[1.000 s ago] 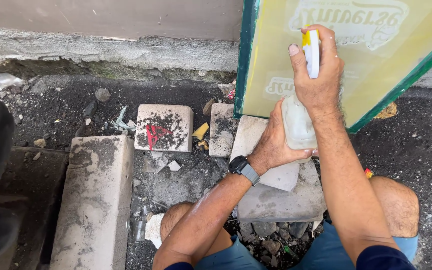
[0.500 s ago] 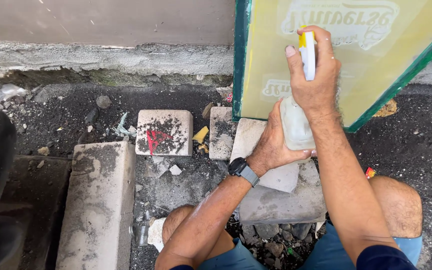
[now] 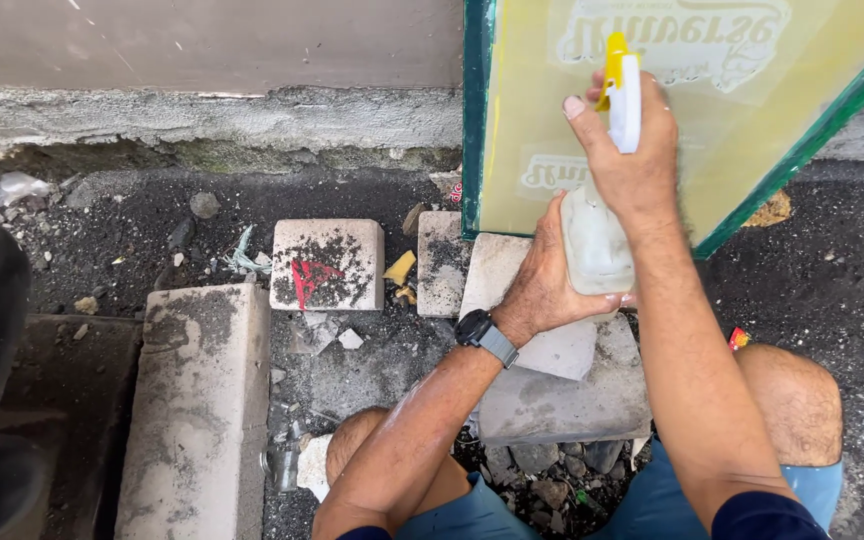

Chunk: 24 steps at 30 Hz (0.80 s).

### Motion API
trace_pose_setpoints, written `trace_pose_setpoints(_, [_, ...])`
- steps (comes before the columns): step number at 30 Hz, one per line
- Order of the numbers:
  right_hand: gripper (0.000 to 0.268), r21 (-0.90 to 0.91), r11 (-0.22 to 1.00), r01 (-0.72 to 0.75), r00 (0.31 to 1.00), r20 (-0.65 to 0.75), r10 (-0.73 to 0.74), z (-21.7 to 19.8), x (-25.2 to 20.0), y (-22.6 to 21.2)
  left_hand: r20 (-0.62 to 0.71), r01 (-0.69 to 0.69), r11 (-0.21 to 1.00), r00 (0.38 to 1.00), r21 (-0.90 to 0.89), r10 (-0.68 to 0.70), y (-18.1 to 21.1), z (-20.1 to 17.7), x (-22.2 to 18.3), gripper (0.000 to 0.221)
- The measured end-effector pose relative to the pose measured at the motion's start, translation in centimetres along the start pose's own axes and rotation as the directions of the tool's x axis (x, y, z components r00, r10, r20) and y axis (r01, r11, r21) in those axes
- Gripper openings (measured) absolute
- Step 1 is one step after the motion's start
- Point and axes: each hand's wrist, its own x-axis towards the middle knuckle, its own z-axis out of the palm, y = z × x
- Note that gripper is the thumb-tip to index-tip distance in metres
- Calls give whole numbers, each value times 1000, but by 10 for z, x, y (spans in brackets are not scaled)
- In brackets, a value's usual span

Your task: The person sprays a cleaning solution onto a screen printing frame.

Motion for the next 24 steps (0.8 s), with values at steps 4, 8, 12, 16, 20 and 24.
trace_pose_setpoints(4, [32, -252, 945, -208, 978, -24, 209, 2, 3, -13, -12, -3, 1000, 1000, -11, 3, -1, 3, -1, 146])
trace_pose_setpoints(8, [32, -188, 975, -117, 992, 18, 122, 1, 6, -10, -12, 24, 999, 1000, 32, -23, 1, 1, 1, 148])
trace_pose_setpoints(12, [30, -240, 957, -162, 986, -73, 149, -1, 4, -9, 1, -10, 1000, 1000, 17, 10, -2, 5, 3, 148])
trace_pose_setpoints(16, [30, -188, 982, -35, 996, -89, 19, -5, 7, -14, 24, -15, 1000, 1000, 26, 14, 1, 3, 7, 148])
trace_pose_setpoints(20, [31, -210, 974, -86, 995, -68, 73, -4, 7, -12, 25, 3, 1000, 1000, 13, -4, 0, 8, 6, 147])
trace_pose_setpoints(24, [34, -172, 985, -3, 1000, -16, 0, -7, 10, -20, 10, 7, 1000, 1000, 1, -7, 1, 9, 4, 146])
